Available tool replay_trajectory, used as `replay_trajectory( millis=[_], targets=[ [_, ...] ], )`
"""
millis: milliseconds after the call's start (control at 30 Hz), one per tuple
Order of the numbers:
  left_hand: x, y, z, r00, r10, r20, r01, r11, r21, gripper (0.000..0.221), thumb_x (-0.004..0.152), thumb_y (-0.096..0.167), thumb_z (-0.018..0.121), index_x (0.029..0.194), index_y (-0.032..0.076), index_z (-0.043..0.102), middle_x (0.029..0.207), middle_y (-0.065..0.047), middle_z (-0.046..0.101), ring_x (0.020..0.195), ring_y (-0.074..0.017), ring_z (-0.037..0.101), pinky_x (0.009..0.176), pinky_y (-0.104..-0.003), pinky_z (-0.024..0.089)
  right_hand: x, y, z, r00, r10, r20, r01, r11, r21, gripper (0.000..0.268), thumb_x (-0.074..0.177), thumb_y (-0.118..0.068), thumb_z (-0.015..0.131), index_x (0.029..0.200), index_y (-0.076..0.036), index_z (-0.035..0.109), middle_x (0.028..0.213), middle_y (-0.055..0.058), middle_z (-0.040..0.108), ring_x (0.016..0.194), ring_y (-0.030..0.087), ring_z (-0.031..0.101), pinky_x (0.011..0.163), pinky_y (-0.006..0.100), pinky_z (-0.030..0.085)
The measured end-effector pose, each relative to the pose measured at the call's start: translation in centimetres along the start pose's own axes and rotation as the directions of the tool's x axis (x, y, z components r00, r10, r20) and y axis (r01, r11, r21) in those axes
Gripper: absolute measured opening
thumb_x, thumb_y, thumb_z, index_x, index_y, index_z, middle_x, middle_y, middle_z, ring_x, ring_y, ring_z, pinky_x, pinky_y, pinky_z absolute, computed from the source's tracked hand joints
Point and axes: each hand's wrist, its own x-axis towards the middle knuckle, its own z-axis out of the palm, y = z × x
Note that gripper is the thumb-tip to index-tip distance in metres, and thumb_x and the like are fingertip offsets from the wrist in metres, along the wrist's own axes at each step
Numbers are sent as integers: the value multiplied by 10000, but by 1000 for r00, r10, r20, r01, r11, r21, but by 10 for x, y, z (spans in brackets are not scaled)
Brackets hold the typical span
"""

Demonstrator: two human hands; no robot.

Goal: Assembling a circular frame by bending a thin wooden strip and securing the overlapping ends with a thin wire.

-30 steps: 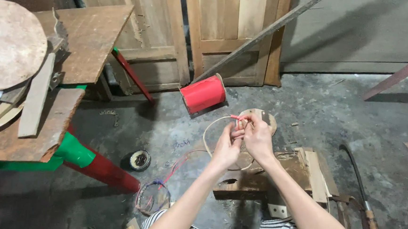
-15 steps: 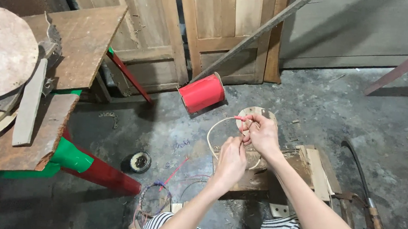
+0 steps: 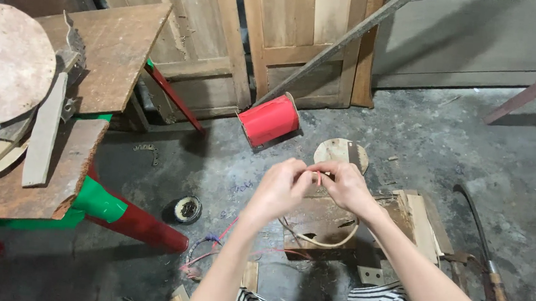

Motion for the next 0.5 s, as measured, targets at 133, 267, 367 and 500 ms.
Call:
replay_trajectory(
  millis=[133,267,367,500],
  targets=[
    [22,-46,6,987,-159,28,159,929,-334,235,935,228,633,760,85,699,630,-61,649,652,-175,556,631,-345,468,-17,-21,-5,992,-101,73,110,986,-122,232,907,-157,665,981,-321,812,925,-41,809,889,307,755,801,471,585],
    [48,-97,22,963,-263,58,245,766,-595,216,852,201,686,652,122,667,566,52,463,501,-68,396,459,-221,344,-28,-35,-16,959,-271,88,265,962,69,284,888,-39,645,1008,-225,823,867,63,819,859,312,782,796,447,588],
    [35,-88,29,933,-313,176,334,574,-748,235,923,237,674,726,109,655,574,88,411,424,-13,390,393,-160,330,-21,-17,-11,955,-297,-3,291,935,204,250,914,-35,665,1031,-176,835,753,65,802,758,201,740,787,391,591],
    [35,-102,60,872,-314,376,472,334,-816,203,969,239,624,795,135,636,577,93,452,457,-19,397,410,-170,342,-12,-5,-7,952,-280,-120,301,923,238,247,922,-25,669,1005,-191,833,706,50,768,713,137,674,750,337,585]
  ],
)
